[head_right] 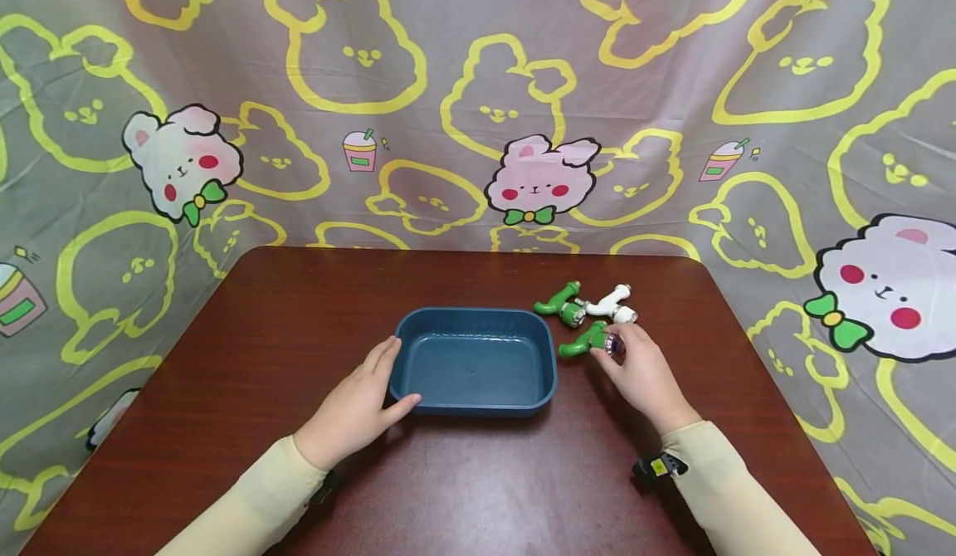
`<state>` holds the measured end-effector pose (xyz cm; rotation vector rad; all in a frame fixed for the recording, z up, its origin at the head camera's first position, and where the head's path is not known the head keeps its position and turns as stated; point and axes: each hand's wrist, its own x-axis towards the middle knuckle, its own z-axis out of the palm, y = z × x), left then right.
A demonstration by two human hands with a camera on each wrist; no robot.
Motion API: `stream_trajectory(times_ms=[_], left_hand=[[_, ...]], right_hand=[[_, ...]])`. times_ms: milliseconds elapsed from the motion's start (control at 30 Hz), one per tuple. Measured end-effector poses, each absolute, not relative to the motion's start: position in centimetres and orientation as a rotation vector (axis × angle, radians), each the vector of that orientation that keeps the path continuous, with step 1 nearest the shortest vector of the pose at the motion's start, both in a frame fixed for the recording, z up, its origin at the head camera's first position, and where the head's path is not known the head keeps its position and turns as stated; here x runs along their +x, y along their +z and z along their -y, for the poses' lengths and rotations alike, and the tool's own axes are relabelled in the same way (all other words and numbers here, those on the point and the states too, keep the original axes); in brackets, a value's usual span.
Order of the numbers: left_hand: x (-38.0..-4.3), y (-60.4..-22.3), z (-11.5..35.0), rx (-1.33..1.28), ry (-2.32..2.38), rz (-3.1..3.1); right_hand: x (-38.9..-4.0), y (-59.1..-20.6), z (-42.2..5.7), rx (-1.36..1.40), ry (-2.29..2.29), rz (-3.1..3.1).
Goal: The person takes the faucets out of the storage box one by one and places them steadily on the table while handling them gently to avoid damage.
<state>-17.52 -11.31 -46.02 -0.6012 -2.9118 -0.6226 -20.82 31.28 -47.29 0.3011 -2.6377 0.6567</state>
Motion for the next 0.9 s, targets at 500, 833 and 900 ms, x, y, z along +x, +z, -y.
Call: stream_trajectory(times_ms=[500, 833, 900], left_hand=[[-17.49, -45.99, 11.31, -0.598, -0.614, 2.914], [-17.54, -46.00, 11.31, -0.600, -0.617, 2.914], [-17.54, -45.99, 11.31, -0.601, -0.620, 2.915]], right_hand=[[-21.18, -48.04, -31.41, 0.276, 0.662, 2.726], [-21.25, -47.89, -31.22, 0.261, 0.677, 2.784], [-21.32, -48.00, -31.28, 0.258, 0.670, 2.794]])
